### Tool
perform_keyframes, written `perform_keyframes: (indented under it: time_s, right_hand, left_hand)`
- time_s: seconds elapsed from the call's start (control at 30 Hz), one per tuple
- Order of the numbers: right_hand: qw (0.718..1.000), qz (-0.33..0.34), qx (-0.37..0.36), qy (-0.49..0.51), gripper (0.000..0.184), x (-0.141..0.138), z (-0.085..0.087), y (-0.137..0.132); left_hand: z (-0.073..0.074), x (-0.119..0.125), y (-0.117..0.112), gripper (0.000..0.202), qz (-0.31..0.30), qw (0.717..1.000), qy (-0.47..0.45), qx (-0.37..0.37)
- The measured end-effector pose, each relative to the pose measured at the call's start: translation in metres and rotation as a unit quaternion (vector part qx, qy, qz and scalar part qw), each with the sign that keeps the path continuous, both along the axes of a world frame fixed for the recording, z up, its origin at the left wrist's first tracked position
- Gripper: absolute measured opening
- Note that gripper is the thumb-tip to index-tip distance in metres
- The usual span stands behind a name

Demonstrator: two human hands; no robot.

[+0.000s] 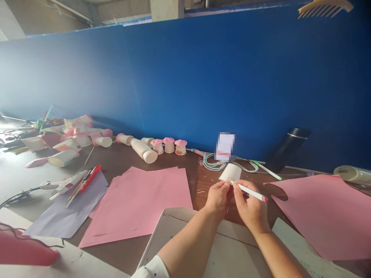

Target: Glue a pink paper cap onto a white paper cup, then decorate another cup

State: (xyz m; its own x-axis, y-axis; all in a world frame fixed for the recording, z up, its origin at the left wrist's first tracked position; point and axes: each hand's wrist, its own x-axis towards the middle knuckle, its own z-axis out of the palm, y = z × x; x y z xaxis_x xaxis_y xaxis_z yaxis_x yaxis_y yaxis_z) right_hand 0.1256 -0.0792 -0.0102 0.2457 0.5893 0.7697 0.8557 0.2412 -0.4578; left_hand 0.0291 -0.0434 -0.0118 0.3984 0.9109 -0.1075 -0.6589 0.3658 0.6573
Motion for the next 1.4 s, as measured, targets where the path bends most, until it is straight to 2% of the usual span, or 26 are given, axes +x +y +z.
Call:
perform_keyframes:
  time_s: [0.43, 0.67, 0.9, 1.17, 1.27, 1.4]
  right_hand:
    - [1.000, -0.008, -0.008, 0.006, 0.039, 0.0002, -0.0014, 0.0007]
    - [1.000, 0.015, -0.005, 0.021, 0.038, 0.0007, 0.0009, 0.0006]
    - [1.000, 0.021, 0.003, 0.015, 0.030, -0.0006, 0.0008, 0.0002]
    - [1.000, 0.025, 0.014, 0.009, 0.027, -0.0016, 0.0029, -0.0004]
    - [1.000, 0.023, 0.013, 0.010, 0.029, -0.0012, 0.0033, -0.0007]
    - [1.000, 0.023, 0.016, 0.008, 0.028, -0.0002, 0.0034, -0.0012]
  left_hand:
    - [0.0000, 0.0017, 0.0002, 0.054, 0.000, 1.000, -0.009, -0.002]
    - [-0.0041, 0.0024, 0.0028, 0.049, 0.007, 1.000, -0.008, -0.012]
    - [0.0019, -0.0012, -0.0001, 0.045, 0.006, 1.000, -0.017, -0.011]
    - [0.0028, -0.0016, 0.0017, 0.031, 0.012, 0.995, -0.057, -0.079]
    - [0.0025, -0.0015, 0.0015, 0.030, 0.007, 0.996, -0.059, -0.062]
    - [0.0022, -0.0012, 0.0004, 0.039, 0.004, 0.998, -0.058, -0.033]
